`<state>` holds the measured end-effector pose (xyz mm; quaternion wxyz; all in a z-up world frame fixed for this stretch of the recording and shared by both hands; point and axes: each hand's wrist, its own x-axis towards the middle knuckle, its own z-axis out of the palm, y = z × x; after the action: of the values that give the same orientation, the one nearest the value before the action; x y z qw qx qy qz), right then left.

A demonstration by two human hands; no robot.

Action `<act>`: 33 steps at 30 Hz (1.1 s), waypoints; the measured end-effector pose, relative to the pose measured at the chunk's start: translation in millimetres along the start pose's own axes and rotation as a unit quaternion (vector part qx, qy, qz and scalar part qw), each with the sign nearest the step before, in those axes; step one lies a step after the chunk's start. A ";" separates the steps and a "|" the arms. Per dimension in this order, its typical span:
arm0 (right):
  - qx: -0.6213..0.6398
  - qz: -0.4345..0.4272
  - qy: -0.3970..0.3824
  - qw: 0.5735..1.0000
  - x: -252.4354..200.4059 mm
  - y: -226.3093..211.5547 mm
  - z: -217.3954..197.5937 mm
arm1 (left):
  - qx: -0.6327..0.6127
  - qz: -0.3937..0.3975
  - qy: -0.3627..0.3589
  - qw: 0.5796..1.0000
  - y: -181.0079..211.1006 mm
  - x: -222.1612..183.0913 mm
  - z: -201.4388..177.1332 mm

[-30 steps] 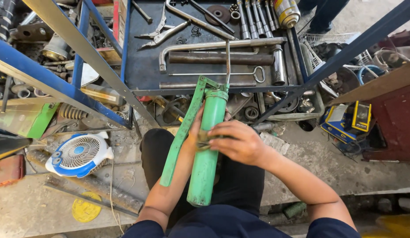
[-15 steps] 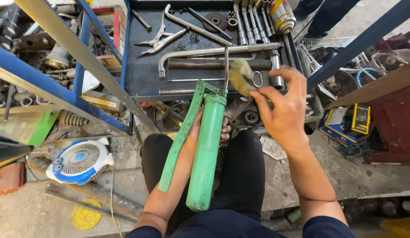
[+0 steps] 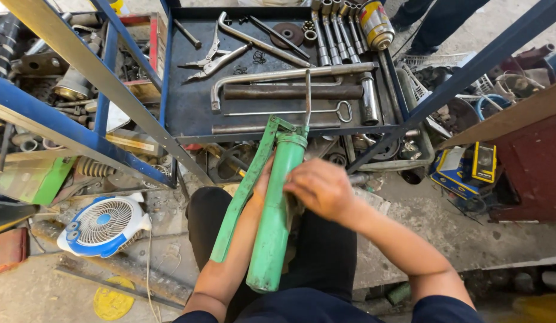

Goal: Cleaning a manual grease gun using a cloth and metal tools.

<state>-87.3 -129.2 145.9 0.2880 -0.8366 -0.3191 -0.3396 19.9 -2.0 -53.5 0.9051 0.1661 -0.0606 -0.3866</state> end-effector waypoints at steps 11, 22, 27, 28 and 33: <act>-0.123 0.019 -0.008 0.992 27.8 21.4 22.1 | 0.095 0.038 0.010 0.995 -5.6 -9.4 10.4; -0.009 -0.195 -0.289 0.937 -30.6 7.2 17.8 | -0.249 -0.143 -0.295 0.911 6.2 -25.0 31.6; -0.203 -0.110 -0.292 0.928 -16.0 2.6 9.0 | -0.064 -0.038 -0.074 0.995 -9.0 -0.5 -39.5; -0.203 -0.114 -0.292 0.928 -16.8 1.3 11.7 | -0.063 -0.035 -0.075 0.995 -8.0 1.4 -40.0; -0.137 -0.171 -0.268 0.938 -3.0 -8.1 17.6 | -0.066 -0.060 0.007 0.996 -5.3 3.3 -29.0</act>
<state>-88.1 -112.8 135.2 0.0118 -0.8610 -0.4729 -0.1870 25.6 -0.4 -82.6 0.8897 0.1119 -0.0190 -0.4423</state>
